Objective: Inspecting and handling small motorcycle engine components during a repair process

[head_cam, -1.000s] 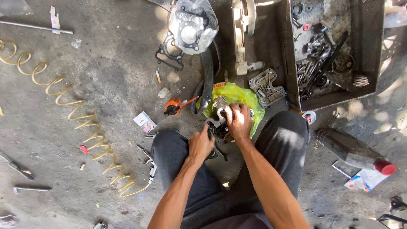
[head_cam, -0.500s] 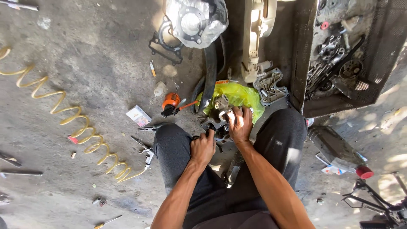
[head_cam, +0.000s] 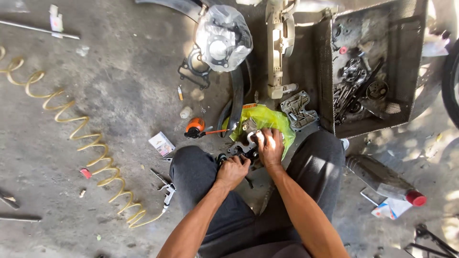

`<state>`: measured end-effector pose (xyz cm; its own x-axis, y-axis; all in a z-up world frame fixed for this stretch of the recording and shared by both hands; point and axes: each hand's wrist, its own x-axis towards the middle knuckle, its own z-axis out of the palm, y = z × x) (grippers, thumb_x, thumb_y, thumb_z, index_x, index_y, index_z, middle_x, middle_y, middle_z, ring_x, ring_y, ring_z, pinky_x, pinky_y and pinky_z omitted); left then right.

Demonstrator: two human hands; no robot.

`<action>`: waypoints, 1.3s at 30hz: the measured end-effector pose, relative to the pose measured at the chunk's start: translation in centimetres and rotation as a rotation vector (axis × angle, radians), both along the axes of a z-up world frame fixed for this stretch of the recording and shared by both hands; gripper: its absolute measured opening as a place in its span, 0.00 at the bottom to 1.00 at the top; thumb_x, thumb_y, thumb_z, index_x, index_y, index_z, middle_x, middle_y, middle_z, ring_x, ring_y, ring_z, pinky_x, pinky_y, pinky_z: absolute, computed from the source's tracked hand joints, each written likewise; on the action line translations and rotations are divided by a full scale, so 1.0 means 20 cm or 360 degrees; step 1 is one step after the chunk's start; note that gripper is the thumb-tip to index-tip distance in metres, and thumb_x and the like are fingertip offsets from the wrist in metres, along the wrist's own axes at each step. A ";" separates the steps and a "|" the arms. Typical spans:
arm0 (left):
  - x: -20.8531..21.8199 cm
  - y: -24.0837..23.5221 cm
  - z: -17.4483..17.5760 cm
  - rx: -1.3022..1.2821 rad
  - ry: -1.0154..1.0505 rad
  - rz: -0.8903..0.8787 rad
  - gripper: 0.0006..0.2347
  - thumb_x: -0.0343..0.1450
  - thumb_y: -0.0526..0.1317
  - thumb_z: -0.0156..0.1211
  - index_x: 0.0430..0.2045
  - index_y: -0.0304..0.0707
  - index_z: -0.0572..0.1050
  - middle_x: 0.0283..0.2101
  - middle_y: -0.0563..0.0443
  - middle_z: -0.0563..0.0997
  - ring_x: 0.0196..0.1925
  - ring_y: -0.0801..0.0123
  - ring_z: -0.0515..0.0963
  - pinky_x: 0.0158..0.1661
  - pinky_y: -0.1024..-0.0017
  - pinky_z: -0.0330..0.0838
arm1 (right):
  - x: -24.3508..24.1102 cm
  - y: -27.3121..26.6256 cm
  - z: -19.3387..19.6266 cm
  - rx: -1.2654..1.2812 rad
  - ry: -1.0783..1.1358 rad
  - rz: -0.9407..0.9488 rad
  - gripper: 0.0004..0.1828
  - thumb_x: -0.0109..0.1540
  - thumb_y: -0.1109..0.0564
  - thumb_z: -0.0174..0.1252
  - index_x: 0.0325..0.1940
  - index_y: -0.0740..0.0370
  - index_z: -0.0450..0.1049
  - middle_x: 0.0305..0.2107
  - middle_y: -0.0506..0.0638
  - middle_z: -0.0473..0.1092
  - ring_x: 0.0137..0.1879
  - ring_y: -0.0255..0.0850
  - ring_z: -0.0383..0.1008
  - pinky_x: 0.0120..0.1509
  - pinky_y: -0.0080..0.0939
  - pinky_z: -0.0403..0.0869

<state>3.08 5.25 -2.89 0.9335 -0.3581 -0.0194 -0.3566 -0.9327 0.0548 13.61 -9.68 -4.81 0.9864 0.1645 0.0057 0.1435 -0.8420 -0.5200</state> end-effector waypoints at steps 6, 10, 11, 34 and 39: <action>-0.06 0.08 0.02 -0.0179 0.0242 0.0011 0.08 0.68 0.32 0.54 0.39 0.37 0.76 0.22 0.29 0.76 0.16 0.50 0.79 0.17 0.59 0.72 | -0.08 0.00 0.00 -0.0132 -0.0101 -0.0027 0.14 0.70 0.40 0.55 0.46 0.50 0.74 0.35 0.51 0.68 0.41 0.54 0.75 0.41 0.59 0.78; -0.01 0.18 0.33 -0.0670 0.1098 0.0896 0.17 0.70 0.40 0.55 0.54 0.42 0.72 0.36 0.30 0.82 0.34 0.35 0.85 0.33 0.46 0.78 | -0.10 -0.02 -0.05 -0.0202 -0.0114 -0.0048 0.14 0.70 0.37 0.54 0.48 0.45 0.74 0.36 0.47 0.67 0.43 0.50 0.75 0.40 0.58 0.78; 0.02 0.21 0.47 -0.0817 0.1222 0.1248 0.17 0.72 0.41 0.56 0.55 0.39 0.72 0.38 0.28 0.83 0.38 0.35 0.85 0.37 0.49 0.79 | -0.10 -0.01 -0.06 -0.0166 -0.0099 -0.0050 0.14 0.70 0.37 0.54 0.49 0.45 0.74 0.37 0.46 0.67 0.43 0.50 0.75 0.40 0.58 0.78; 0.10 0.00 0.32 -0.0588 0.1287 0.1214 0.12 0.71 0.44 0.56 0.48 0.48 0.73 0.35 0.33 0.85 0.38 0.35 0.85 0.41 0.45 0.78 | -0.09 -0.01 -0.06 -0.0089 0.0012 -0.0100 0.17 0.71 0.34 0.50 0.49 0.45 0.71 0.38 0.47 0.64 0.45 0.51 0.73 0.40 0.57 0.80; 0.14 0.02 0.33 -0.0503 0.1357 0.1059 0.13 0.72 0.43 0.54 0.50 0.44 0.71 0.30 0.30 0.84 0.36 0.33 0.85 0.39 0.43 0.78 | -0.08 -0.01 -0.06 -0.0076 -0.0007 -0.0094 0.17 0.71 0.35 0.50 0.48 0.45 0.72 0.37 0.48 0.64 0.44 0.51 0.74 0.37 0.54 0.80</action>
